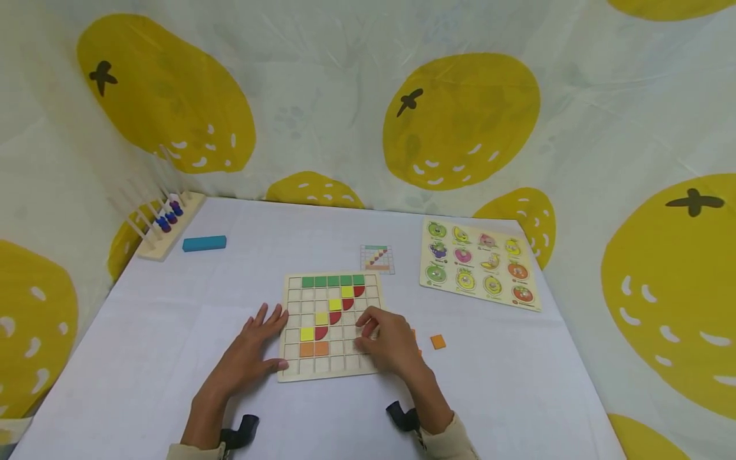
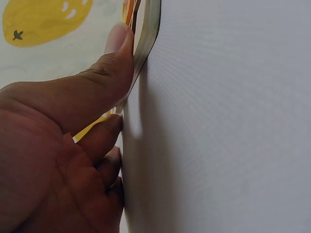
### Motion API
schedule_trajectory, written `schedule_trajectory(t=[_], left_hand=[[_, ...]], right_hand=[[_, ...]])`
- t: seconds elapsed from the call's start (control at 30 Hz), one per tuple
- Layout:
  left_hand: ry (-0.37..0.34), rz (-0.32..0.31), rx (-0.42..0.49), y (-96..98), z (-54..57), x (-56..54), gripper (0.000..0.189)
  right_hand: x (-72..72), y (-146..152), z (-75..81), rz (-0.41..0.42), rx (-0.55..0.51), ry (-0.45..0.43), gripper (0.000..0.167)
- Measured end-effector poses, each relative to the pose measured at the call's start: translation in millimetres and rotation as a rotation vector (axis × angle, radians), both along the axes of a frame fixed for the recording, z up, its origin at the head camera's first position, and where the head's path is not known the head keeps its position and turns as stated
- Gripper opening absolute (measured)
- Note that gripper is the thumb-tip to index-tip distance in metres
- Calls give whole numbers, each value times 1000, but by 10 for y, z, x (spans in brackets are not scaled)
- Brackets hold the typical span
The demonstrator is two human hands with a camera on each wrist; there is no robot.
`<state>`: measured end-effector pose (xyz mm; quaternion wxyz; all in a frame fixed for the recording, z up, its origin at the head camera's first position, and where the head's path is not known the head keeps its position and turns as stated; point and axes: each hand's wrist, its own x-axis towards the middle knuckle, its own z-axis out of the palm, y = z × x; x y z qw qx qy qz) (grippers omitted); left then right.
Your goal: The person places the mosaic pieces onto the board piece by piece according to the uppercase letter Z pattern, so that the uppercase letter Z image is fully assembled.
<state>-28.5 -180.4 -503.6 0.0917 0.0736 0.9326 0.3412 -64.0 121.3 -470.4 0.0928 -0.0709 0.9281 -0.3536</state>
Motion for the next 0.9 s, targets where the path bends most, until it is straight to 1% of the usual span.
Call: schedule_trajectory(t=[0.17,0.23,0.37,0.5,0.63,0.77,0.9], left_hand=[[4,-3,-8,-2,-26,-12,110],[6,-4,-11,0,-26,-11,110],[14,-6,-13,1,-24,-7,110],[16,-4,-18,3,-19,-2,109],[12,-2,-20,5,-10,-6,109],[8,-3,-13,6,-4,-9,109],[7,-4,-11,5,-1,-2,108]], right_hand=[[-32,354,-18,-91,25,25,29],[-36,480,-23,-126,54,32,32],[-37,672,-28,-179,138,14,34],[-36,777,-40,-190,213,-13,31],[-41,812,-56,-198,241,-41,25],[-55,822,-82,-200,233,-47,22],[-70,807,-97,-191,177,-38,25]])
